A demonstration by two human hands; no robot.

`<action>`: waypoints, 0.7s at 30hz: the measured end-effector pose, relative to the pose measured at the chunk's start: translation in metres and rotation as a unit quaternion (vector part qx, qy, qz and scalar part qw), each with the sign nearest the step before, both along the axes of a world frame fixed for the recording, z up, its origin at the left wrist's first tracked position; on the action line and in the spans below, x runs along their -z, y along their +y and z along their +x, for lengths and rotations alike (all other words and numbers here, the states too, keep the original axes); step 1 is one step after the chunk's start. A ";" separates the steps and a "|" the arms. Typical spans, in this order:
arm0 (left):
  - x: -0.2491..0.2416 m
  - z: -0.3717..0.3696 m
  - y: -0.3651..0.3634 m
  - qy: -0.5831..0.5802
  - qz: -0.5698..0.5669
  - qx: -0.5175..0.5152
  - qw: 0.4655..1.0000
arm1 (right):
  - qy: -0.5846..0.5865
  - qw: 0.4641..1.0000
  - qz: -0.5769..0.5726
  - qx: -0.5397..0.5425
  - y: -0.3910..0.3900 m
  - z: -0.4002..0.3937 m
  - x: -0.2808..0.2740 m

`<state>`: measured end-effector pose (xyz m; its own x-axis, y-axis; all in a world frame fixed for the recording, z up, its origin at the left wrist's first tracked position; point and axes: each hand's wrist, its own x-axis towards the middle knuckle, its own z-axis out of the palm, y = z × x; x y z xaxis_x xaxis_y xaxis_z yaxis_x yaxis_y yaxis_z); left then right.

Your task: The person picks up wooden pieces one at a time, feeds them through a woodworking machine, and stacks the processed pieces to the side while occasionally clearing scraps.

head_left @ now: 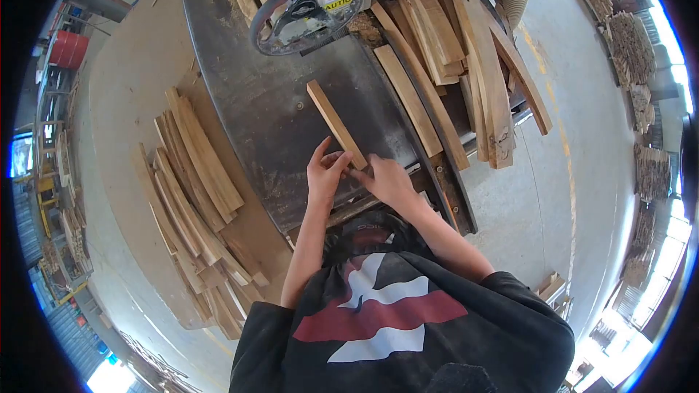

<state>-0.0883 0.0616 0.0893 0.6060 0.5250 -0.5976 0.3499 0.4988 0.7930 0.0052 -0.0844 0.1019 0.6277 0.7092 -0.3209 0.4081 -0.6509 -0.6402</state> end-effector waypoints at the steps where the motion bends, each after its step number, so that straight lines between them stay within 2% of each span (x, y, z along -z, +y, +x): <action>1: -0.001 0.006 0.000 -0.001 0.003 0.002 1.000 | -0.001 1.000 0.003 0.002 0.001 0.002 0.003; 4: 0.000 0.020 -0.005 0.030 0.062 0.010 0.998 | 0.019 0.999 -0.015 0.025 0.000 0.004 0.009; 5: 0.000 0.026 -0.006 0.022 0.094 0.029 0.995 | 0.167 0.982 0.019 0.082 0.000 0.008 0.008; 6: 0.001 0.030 -0.007 0.014 0.126 0.049 0.991 | 0.311 0.939 0.052 0.137 0.000 0.009 0.008; 7: 0.007 0.035 -0.008 0.014 0.128 0.054 0.990 | 0.312 0.938 0.056 0.141 -0.001 0.012 0.012; 9: 0.026 0.045 -0.009 0.005 0.237 0.099 0.966 | 0.473 0.846 0.086 0.231 0.000 0.016 0.024; 13: 0.034 0.092 -0.011 0.002 0.308 0.148 0.940 | 0.415 0.853 0.144 0.282 0.008 0.039 0.043; 16: 0.037 0.122 -0.004 0.009 0.271 0.144 0.952 | 0.442 0.828 0.147 0.312 0.019 0.055 0.047; 18: 0.046 0.140 0.005 -0.009 0.267 0.093 0.959 | 0.481 0.774 0.195 0.363 0.032 0.064 0.041; 19: 0.044 0.145 0.012 -0.010 0.268 0.097 0.958 | 0.480 0.772 0.198 0.367 0.038 0.068 0.041; 21: 0.038 0.155 0.028 -0.002 0.187 0.076 0.979 | 0.466 0.772 0.247 0.355 0.053 0.077 0.041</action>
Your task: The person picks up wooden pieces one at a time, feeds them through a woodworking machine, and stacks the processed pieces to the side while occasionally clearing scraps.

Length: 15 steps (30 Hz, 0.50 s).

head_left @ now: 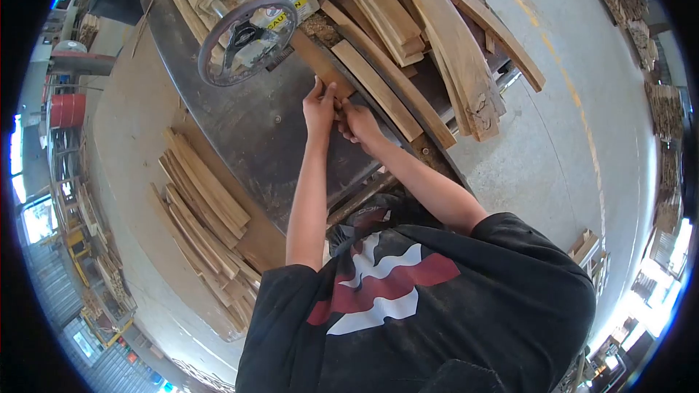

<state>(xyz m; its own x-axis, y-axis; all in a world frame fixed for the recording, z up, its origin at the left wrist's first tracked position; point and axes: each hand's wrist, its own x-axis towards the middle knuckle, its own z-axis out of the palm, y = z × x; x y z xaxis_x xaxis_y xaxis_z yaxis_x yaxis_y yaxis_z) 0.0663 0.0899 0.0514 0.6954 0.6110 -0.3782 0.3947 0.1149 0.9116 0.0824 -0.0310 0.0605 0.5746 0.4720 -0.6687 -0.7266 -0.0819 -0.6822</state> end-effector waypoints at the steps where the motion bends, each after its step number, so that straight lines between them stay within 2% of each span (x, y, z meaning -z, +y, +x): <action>1: 0.003 0.004 0.007 -0.004 0.027 0.003 1.000 | -0.029 1.000 0.011 0.001 0.009 0.004 -0.002; 2: 0.004 0.009 0.013 -0.005 0.028 0.003 1.000 | -0.030 0.999 0.012 0.001 0.018 0.010 0.002; 4: 0.009 0.013 0.023 0.005 0.089 0.015 0.996 | -0.109 0.994 -0.012 -0.010 0.036 0.019 0.012; 7: 0.010 0.023 0.036 -0.017 0.133 -0.003 0.991 | -0.102 0.994 -0.032 0.003 0.057 0.030 0.008; 9: 0.000 0.031 0.044 0.000 0.112 0.000 0.994 | -0.090 0.995 -0.047 0.011 0.067 0.040 0.003; 11: 0.011 0.032 0.051 0.023 0.091 -0.006 0.996 | -0.096 0.993 -0.067 0.008 0.077 0.046 0.006; 13: 0.025 0.033 0.065 -0.046 0.089 -0.013 0.995 | -0.113 0.990 -0.081 0.026 0.096 0.058 0.020; 14: 0.021 0.027 0.066 -0.046 0.096 -0.028 0.994 | -0.310 0.936 -0.166 -0.013 0.128 0.078 0.107; 15: 0.015 0.023 0.059 -0.117 0.001 -0.117 0.986 | -0.266 0.953 -0.147 -0.007 0.140 0.082 0.074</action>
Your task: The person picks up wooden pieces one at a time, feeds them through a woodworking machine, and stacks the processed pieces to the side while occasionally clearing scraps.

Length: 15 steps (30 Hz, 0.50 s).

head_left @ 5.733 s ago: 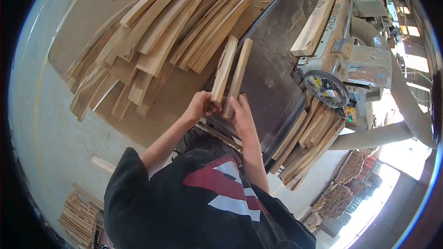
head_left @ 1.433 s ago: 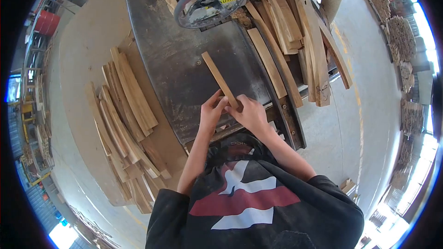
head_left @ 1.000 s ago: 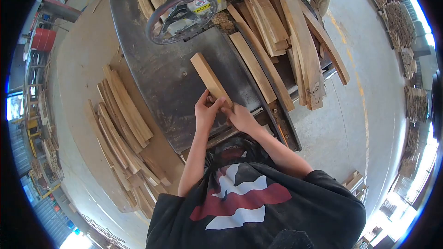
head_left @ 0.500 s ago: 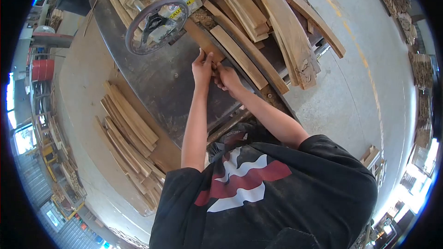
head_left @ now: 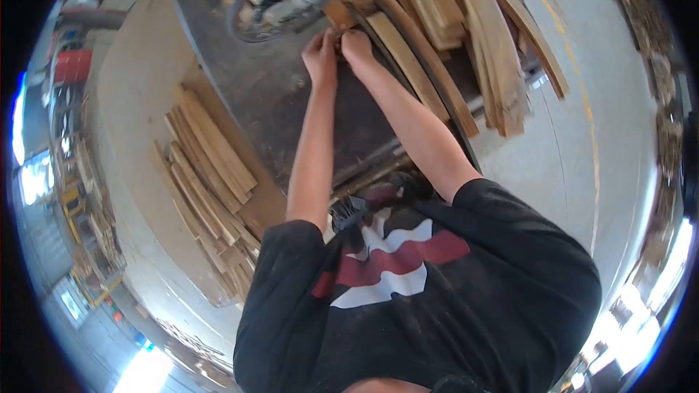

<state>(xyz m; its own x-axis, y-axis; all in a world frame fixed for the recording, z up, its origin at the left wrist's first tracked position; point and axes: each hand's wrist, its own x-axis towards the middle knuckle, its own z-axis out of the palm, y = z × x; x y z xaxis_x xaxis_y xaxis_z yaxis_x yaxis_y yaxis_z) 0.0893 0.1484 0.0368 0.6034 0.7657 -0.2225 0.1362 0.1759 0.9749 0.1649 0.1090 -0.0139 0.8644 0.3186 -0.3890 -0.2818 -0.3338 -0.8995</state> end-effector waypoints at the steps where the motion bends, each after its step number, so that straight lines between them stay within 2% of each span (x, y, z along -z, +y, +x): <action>1: -0.005 -0.003 -0.003 -0.088 -0.089 -0.075 0.989 | 0.046 0.999 0.024 0.005 0.007 0.008 -0.036; 2: -0.001 -0.012 0.002 -0.157 -0.167 -0.086 0.969 | -0.094 0.989 -0.084 -0.075 0.024 0.021 -0.022; 3: 0.005 -0.026 0.007 -0.225 -0.239 -0.096 0.940 | -0.234 0.944 -0.182 -0.148 0.041 0.031 -0.006; 4: 0.004 -0.040 0.006 -0.215 -0.246 -0.078 0.942 | -0.173 0.966 -0.152 -0.119 0.045 0.029 -0.014; 5: -0.001 -0.055 0.005 -0.208 -0.248 -0.066 0.944 | -0.174 0.983 -0.058 -0.031 0.058 0.031 0.024; 6: -0.010 -0.067 0.003 -0.170 -0.193 -0.047 0.965 | -0.196 0.975 0.041 -0.092 0.063 0.047 0.070; 7: -0.019 -0.078 0.001 -0.128 -0.138 -0.031 0.982 | -0.172 0.975 0.098 -0.104 0.061 0.054 0.076; 8: -0.016 -0.094 0.004 -0.079 0.033 -0.018 0.996 | -0.015 0.989 0.058 -0.132 0.041 0.040 -0.002; 9: -0.013 -0.115 0.007 -0.016 0.195 0.000 0.981 | -0.090 0.981 0.102 -0.142 0.031 0.031 -0.004; 10: -0.026 -0.137 0.014 -0.014 0.209 -0.021 0.978 | -0.050 0.973 0.102 -0.203 0.008 0.024 -0.023; 11: -0.042 -0.161 0.022 0.093 0.404 -0.075 0.907 | -0.091 0.966 0.094 -0.222 -0.016 0.002 -0.052; 12: -0.055 -0.184 0.028 0.201 0.567 -0.125 0.789 | -0.149 0.950 0.091 -0.259 -0.038 -0.011 -0.059; 13: -0.050 -0.210 0.036 0.265 0.539 -0.193 0.776 | -0.214 0.937 0.055 -0.271 -0.057 -0.027 -0.062; 14: -0.066 -0.232 0.035 0.403 0.549 -0.228 0.696 | -0.357 0.898 0.111 -0.232 -0.070 -0.043 -0.046; 15: -0.059 -0.257 0.041 0.470 0.512 -0.239 0.678 | -0.354 0.901 0.068 -0.240 -0.088 -0.057 -0.053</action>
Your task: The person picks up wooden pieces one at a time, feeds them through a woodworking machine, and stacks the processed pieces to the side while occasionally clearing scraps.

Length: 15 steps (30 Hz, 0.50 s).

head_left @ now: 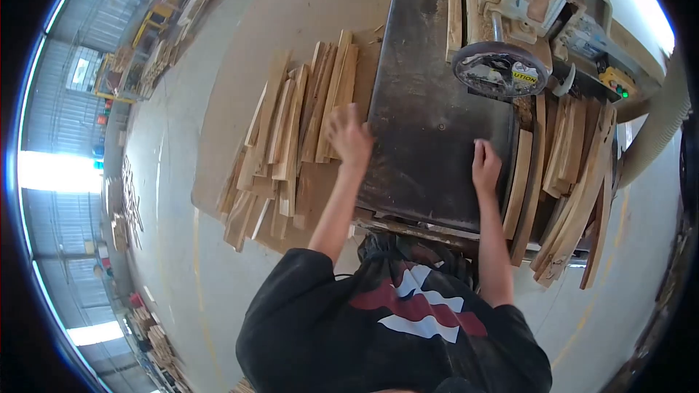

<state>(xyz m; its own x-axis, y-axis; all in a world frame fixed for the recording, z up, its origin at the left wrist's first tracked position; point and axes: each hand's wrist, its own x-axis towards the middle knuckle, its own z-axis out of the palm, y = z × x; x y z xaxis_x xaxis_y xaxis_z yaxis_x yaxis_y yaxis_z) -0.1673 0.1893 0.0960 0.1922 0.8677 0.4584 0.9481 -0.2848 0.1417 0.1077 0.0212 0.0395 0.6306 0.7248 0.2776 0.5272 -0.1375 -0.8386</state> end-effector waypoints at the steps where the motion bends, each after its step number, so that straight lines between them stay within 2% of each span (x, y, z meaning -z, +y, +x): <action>1: 0.011 -0.023 0.006 0.039 -0.027 -0.060 0.997 | -0.038 0.999 0.029 0.018 -0.010 -0.014 0.002; 2: 0.014 -0.040 0.009 0.038 -0.029 -0.061 0.997 | -0.039 0.999 0.027 0.017 -0.018 -0.023 0.004; 4: 0.013 -0.063 0.006 0.030 -0.141 0.033 0.989 | -0.062 0.997 0.031 0.014 -0.031 -0.035 0.006; 6: 0.015 -0.066 -0.002 0.006 -0.166 0.071 0.984 | -0.051 0.998 0.030 0.029 -0.035 -0.038 0.006; 7: 0.007 -0.061 -0.010 -0.264 -0.305 0.079 0.912 | -0.032 0.999 0.025 0.024 -0.033 -0.035 0.006; 8: 0.006 -0.056 -0.017 -0.503 -0.424 0.075 0.749 | -0.012 0.999 0.019 0.023 -0.031 -0.032 0.002; 9: 0.016 -0.057 -0.022 -0.546 -0.449 0.064 0.705 | 0.016 0.999 0.041 0.031 -0.030 -0.033 -0.001; 10: 0.010 -0.049 -0.033 -0.536 -0.464 0.073 0.701 | 0.016 0.998 0.034 0.051 -0.030 -0.034 -0.001; 11: -0.004 -0.035 -0.051 -0.645 -0.507 0.151 0.552 | 0.013 0.998 0.039 0.045 -0.032 -0.034 0.002; 12: -0.010 -0.021 -0.064 -0.729 -0.528 0.217 0.378 | 0.009 0.998 0.045 0.037 -0.033 -0.033 0.004; 14: 0.009 0.000 -0.080 -0.730 -0.529 0.204 0.382 | 0.024 0.999 0.022 0.037 -0.034 -0.033 -0.001; 15: 0.030 0.008 -0.085 -0.669 -0.494 0.168 0.530 | 0.041 0.999 0.005 0.024 -0.036 -0.033 -0.004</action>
